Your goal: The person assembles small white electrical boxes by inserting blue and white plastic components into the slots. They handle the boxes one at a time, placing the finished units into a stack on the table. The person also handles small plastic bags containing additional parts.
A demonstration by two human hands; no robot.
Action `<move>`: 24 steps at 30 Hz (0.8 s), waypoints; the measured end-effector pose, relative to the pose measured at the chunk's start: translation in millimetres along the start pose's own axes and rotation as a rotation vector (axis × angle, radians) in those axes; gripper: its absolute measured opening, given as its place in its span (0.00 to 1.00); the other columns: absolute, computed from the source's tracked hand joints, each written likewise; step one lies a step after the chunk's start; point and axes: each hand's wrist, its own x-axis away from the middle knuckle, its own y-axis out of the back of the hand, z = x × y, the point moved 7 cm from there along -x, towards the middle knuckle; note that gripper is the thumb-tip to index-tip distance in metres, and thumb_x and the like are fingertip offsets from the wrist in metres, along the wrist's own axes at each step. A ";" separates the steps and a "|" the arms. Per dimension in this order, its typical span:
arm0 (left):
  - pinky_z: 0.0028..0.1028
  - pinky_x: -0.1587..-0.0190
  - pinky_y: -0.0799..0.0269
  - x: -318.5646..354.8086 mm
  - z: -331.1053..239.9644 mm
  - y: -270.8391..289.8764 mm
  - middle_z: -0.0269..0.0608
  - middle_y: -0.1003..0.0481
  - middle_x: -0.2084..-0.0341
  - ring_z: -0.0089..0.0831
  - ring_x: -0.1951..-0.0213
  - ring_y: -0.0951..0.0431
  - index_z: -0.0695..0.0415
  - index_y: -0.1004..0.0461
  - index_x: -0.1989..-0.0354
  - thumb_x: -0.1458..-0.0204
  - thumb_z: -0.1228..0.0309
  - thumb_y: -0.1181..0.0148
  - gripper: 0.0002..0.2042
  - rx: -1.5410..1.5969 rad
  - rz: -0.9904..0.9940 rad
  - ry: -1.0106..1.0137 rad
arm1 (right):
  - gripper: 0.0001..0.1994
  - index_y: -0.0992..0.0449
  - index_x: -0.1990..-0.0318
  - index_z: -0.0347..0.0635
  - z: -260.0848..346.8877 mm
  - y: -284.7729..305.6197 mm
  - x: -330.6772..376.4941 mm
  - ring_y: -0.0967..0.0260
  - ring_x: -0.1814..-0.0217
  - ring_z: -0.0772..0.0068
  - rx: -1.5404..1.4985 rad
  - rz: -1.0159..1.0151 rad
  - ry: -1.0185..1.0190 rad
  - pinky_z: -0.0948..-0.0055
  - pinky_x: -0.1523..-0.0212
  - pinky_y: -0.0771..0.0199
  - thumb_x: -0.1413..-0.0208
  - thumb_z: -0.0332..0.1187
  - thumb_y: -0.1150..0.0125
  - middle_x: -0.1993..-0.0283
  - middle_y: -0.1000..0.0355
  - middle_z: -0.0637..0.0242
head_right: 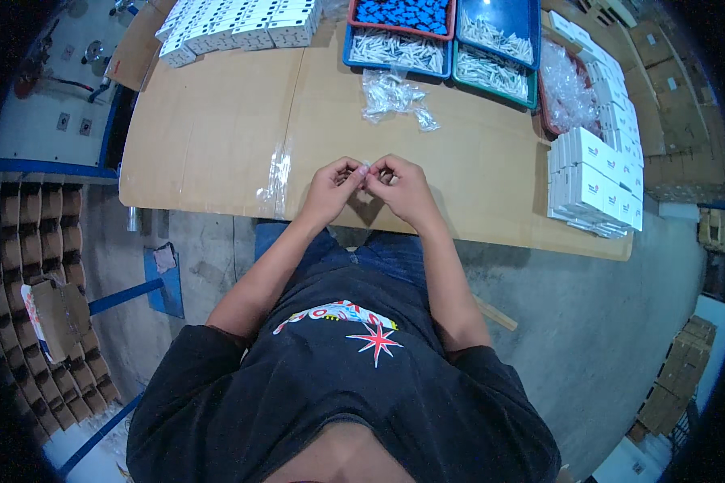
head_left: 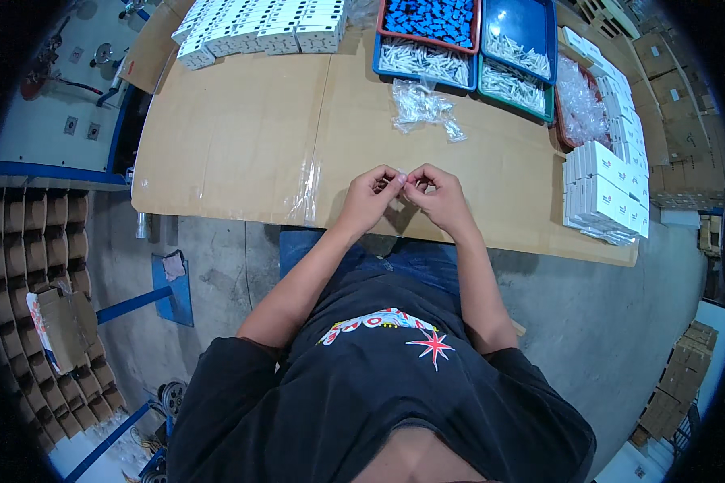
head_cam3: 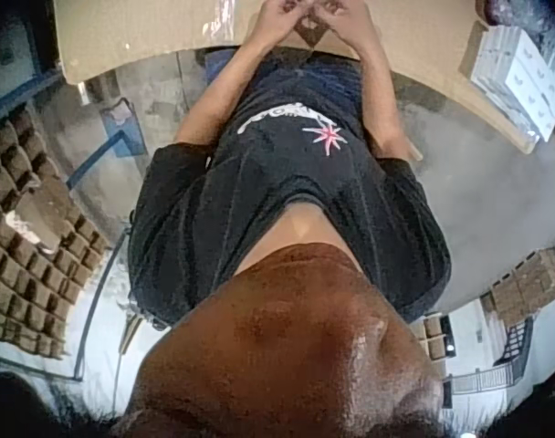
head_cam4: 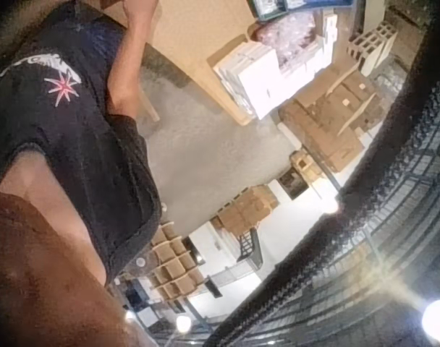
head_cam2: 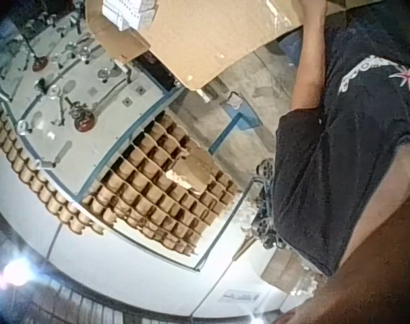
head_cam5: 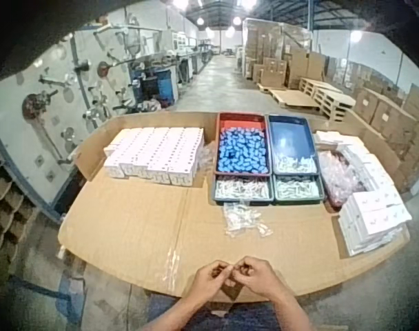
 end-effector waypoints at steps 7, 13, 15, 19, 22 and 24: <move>0.21 0.66 0.28 2.2 -4.6 6.5 0.33 0.20 0.71 0.16 0.69 0.24 0.63 0.21 0.59 0.37 0.68 0.39 0.09 -0.113 0.004 -0.009 | 0.07 0.22 0.59 0.36 -6.5 -0.4 2.7 0.30 0.71 0.85 -0.106 0.087 -0.184 0.81 0.73 0.27 0.37 0.32 0.37 0.69 0.26 0.72; 0.22 0.61 0.26 6.1 -24.2 0.2 0.33 0.20 0.69 0.18 0.66 0.23 0.62 0.21 0.58 0.40 0.70 0.35 0.08 -0.121 0.039 -0.037 | 0.08 0.22 0.57 0.37 -17.1 -1.9 1.6 0.27 0.69 0.84 -0.277 0.066 -0.273 0.81 0.73 0.25 0.36 0.32 0.38 0.67 0.24 0.70; 0.23 0.64 0.25 6.1 -25.8 0.5 0.35 0.19 0.70 0.19 0.69 0.22 0.63 0.21 0.59 0.42 0.70 0.33 0.09 -0.146 0.024 -0.073 | 0.08 0.22 0.57 0.37 -11.3 -1.4 1.7 0.27 0.69 0.84 -0.270 0.067 -0.282 0.81 0.73 0.25 0.36 0.32 0.38 0.67 0.24 0.70; 0.22 0.64 0.26 4.7 -19.1 1.4 0.34 0.19 0.70 0.17 0.68 0.23 0.62 0.21 0.59 0.41 0.71 0.35 0.07 -0.159 0.028 -0.052 | 0.07 0.23 0.58 0.37 -15.0 1.0 1.6 0.27 0.71 0.84 -0.214 0.056 -0.309 0.81 0.73 0.25 0.36 0.32 0.38 0.67 0.24 0.70; 0.20 0.64 0.27 5.5 -18.6 -0.6 0.32 0.21 0.70 0.17 0.68 0.23 0.61 0.21 0.58 0.40 0.72 0.37 0.06 -0.173 0.081 -0.005 | 0.06 0.24 0.59 0.37 -9.7 1.9 1.0 0.27 0.70 0.84 -0.173 0.037 -0.238 0.81 0.73 0.24 0.36 0.31 0.39 0.68 0.24 0.70; 0.21 0.66 0.28 7.0 -24.6 -4.3 0.32 0.21 0.71 0.17 0.70 0.24 0.62 0.22 0.59 0.39 0.74 0.39 0.05 -0.082 0.086 0.012 | 0.06 0.25 0.60 0.37 -6.4 1.4 0.3 0.27 0.69 0.84 -0.151 0.017 -0.197 0.81 0.72 0.24 0.36 0.31 0.39 0.68 0.24 0.70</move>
